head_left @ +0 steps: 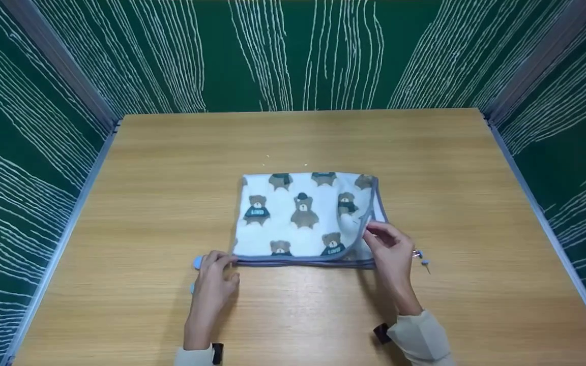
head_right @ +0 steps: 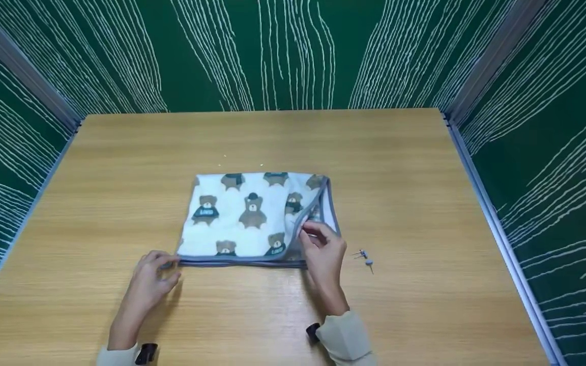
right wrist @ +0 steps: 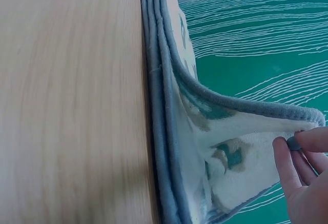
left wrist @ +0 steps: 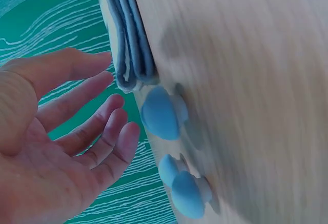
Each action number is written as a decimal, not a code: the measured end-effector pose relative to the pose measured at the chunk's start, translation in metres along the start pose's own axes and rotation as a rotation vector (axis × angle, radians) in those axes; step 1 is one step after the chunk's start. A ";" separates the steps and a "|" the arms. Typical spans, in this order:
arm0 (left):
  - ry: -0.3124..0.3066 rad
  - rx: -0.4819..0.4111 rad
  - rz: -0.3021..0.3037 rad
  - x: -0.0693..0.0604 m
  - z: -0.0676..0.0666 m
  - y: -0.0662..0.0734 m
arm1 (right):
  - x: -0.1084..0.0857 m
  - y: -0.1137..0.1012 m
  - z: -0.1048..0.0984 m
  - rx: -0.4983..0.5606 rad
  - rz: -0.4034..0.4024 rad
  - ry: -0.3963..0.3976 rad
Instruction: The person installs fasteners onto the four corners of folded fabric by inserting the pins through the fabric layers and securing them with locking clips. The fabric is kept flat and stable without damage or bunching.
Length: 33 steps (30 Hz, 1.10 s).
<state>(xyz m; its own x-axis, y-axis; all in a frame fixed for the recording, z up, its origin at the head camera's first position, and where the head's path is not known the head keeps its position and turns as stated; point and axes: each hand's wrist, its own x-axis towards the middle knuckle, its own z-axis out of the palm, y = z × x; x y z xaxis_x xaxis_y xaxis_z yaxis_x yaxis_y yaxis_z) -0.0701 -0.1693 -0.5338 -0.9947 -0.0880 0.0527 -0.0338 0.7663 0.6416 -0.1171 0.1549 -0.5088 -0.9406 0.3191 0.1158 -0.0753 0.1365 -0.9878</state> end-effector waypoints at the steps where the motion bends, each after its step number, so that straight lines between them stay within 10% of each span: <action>1: -0.006 0.005 0.001 0.000 0.000 -0.001 | -0.001 -0.004 0.000 -0.003 -0.006 -0.001; 16: -0.028 0.024 0.045 -0.005 0.001 -0.010 | 0.002 0.005 -0.002 -0.026 0.046 -0.008; 33: -0.030 0.041 -0.066 -0.013 0.003 -0.007 | 0.003 0.014 -0.001 0.017 0.041 0.021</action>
<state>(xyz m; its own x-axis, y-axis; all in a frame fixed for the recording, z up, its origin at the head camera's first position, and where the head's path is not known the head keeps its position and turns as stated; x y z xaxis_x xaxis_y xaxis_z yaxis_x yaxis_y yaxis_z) -0.0576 -0.1723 -0.5412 -0.9927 -0.1200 -0.0121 -0.1024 0.7853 0.6106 -0.1207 0.1588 -0.5218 -0.9359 0.3438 0.0770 -0.0424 0.1073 -0.9933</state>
